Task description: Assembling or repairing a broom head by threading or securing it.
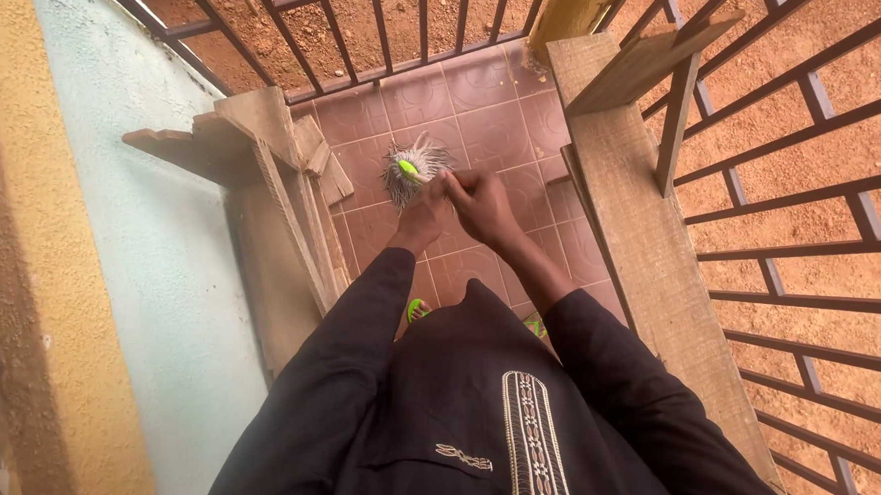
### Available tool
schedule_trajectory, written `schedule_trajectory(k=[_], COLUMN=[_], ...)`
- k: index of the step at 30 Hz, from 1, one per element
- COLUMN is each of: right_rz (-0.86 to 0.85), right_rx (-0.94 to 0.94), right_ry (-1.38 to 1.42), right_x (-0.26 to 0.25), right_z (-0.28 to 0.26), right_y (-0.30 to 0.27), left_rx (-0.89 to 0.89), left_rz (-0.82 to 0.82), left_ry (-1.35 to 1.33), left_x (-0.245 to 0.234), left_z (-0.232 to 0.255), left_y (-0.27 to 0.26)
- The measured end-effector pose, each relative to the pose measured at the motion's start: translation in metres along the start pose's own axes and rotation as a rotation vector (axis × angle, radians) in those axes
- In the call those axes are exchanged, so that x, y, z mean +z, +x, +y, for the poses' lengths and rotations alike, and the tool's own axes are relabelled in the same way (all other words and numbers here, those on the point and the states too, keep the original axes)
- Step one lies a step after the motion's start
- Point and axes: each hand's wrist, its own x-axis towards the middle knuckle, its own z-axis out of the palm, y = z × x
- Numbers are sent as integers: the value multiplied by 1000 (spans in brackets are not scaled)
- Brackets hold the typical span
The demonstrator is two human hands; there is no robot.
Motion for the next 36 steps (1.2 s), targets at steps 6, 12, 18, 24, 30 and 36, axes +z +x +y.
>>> schedule_trajectory(k=[6, 12, 18, 24, 30, 36], right_rz=[-61, -302, -316, -444, -423, -490], right_rx=[68, -84, -124, -171, -186, -37], right_ry=[277, 466, 446, 123, 259, 316], right_x=[-13, 21, -17, -68, -104, -117], right_z=[-16, 27, 15, 21, 28, 27], right_y=[22, 19, 60, 94, 148, 157], left_rx=[-150, -219, -349, -233, -417, -424], left_rz=[-167, -18, 18, 236, 27, 139], left_ry=[-70, 24, -1, -38, 21, 42], left_x=[-55, -22, -15, 42, 31, 61], left_z=[75, 28, 47, 23, 76, 87], left_y=[8, -26, 33, 79, 133, 115])
